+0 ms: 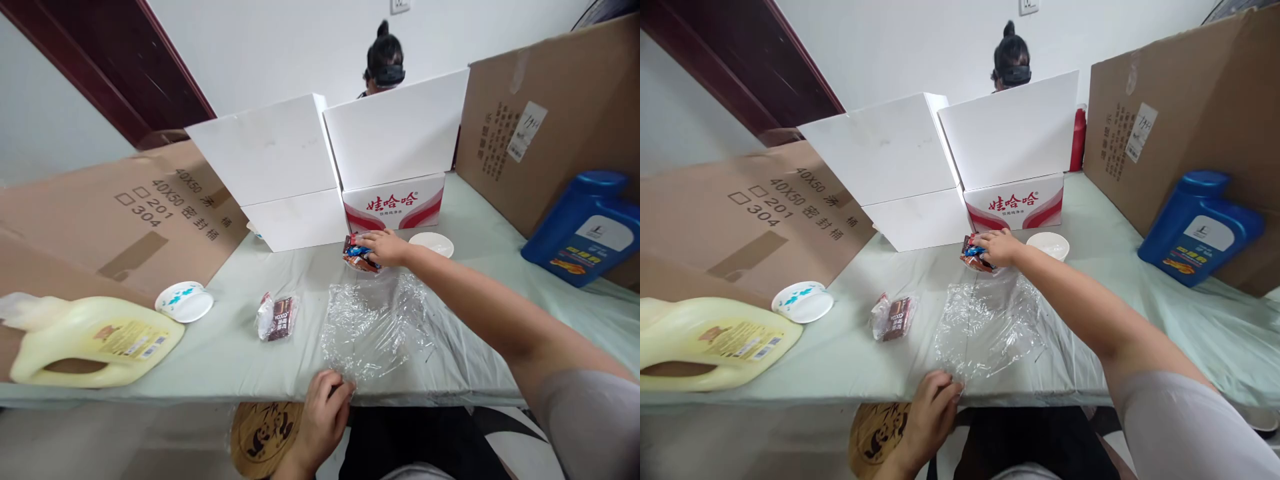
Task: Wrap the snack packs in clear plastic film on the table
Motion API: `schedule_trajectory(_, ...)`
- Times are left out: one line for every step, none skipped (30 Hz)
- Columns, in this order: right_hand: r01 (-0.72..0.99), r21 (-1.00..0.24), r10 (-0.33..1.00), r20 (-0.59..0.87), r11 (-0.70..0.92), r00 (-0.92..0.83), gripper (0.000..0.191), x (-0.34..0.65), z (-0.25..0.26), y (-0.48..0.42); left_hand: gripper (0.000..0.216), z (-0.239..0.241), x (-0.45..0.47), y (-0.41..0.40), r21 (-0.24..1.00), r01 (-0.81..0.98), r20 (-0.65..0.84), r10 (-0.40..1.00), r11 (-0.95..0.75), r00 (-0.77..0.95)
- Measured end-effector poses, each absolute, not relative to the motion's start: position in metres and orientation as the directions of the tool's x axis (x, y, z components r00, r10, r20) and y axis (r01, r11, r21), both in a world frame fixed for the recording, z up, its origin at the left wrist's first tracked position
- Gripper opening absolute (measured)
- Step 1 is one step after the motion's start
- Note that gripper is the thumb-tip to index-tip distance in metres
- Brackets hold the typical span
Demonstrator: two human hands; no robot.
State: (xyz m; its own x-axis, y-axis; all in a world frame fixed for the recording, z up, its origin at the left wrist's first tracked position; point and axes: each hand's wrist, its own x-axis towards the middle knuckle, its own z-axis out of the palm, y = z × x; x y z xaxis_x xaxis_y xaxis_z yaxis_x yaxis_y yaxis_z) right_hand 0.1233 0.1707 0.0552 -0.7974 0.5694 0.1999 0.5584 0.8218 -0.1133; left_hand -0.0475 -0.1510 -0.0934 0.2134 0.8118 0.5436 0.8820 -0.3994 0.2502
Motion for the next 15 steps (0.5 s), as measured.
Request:
schedule_trajectory(0.561, -0.136, 0.576, 0.247, 0.817, -0.779, 0.05, 0.126, 0.053, 0.166, 0.029, -0.094, -0.048, -0.151, 0.249, 0.882, 0.538, 0.814, -0.401, 0.218)
schedule_trajectory(0.541, -0.158, 0.561, 0.326, 0.826, -0.761, 0.048, 0.131, 0.05, 0.159, 0.028, -0.094, -0.048, -0.15, 0.247, 0.881, 0.534, 0.815, -0.403, 0.224)
schedule_trajectory(0.496, -0.184, 0.526, 0.397, 0.848, -0.752, 0.045, 0.138, 0.048, 0.148, 0.027, -0.094, -0.048, -0.149, 0.245, 0.88, 0.532, 0.815, -0.407, 0.229)
schedule_trajectory(0.435, -0.221, 0.487, 0.434, 0.873, -0.758, 0.042, 0.147, 0.045, 0.135, 0.026, -0.093, -0.049, -0.149, 0.242, 0.879, 0.533, 0.813, -0.41, 0.233)
schedule_trajectory(0.357, -0.275, 0.446, 0.422, 0.893, -0.789, 0.041, 0.158, 0.04, 0.121, 0.024, -0.093, -0.049, -0.148, 0.24, 0.878, 0.535, 0.811, -0.415, 0.237)
schedule_trajectory(0.275, -0.345, 0.396, 0.356, 0.897, -0.846, 0.042, 0.17, 0.034, 0.105, 0.023, -0.092, -0.049, -0.148, 0.242, 0.875, 0.539, 0.808, -0.419, 0.238)
schedule_trajectory(0.214, -0.422, 0.342, 0.255, 0.881, -0.904, 0.043, 0.182, 0.027, 0.088, 0.023, -0.09, -0.049, -0.148, 0.249, 0.871, 0.539, 0.807, -0.424, 0.239)
schedule_trajectory(0.181, -0.485, 0.287, 0.154, 0.856, -0.946, 0.047, 0.195, 0.019, 0.072, 0.023, -0.088, -0.05, -0.147, 0.258, 0.866, 0.538, 0.809, -0.428, 0.239)
schedule_trajectory(0.176, -0.523, 0.251, 0.076, 0.834, -0.965, 0.054, 0.208, 0.011, 0.056, 0.023, -0.086, -0.05, -0.147, 0.268, 0.863, 0.535, 0.811, -0.428, 0.236)
schedule_trajectory(0.182, -0.541, 0.231, 0.023, 0.821, -0.973, 0.059, 0.221, 0.004, 0.042, 0.023, -0.083, -0.051, -0.147, 0.278, 0.86, 0.534, 0.813, -0.428, 0.233)
schedule_trajectory(0.198, -0.547, 0.235, -0.003, 0.813, -0.972, 0.061, 0.233, -0.003, 0.03, 0.023, -0.08, -0.051, -0.147, 0.287, 0.856, 0.534, 0.813, -0.43, 0.23)
schedule_trajectory(0.223, -0.55, 0.261, -0.01, 0.805, -0.965, 0.057, 0.244, -0.009, 0.02, 0.023, -0.077, -0.051, -0.147, 0.294, 0.851, 0.536, 0.812, -0.435, 0.23)
schedule_trajectory(0.25, -0.556, 0.298, -0.005, 0.793, -0.955, 0.048, 0.253, -0.014, 0.011, 0.023, -0.074, -0.051, -0.146, 0.301, 0.845, 0.537, 0.811, -0.441, 0.233)
schedule_trajectory(0.274, -0.569, 0.34, 0.011, 0.775, -0.94, 0.035, 0.261, -0.017, 0.004, 0.023, -0.072, -0.051, -0.146, 0.307, 0.838, 0.538, 0.808, -0.452, 0.238)
schedule_trajectory(0.29, -0.588, 0.378, 0.03, 0.755, -0.925, 0.022, 0.268, -0.02, -0.001, 0.023, -0.07, -0.052, -0.145, 0.313, 0.829, 0.539, 0.805, -0.463, 0.247)
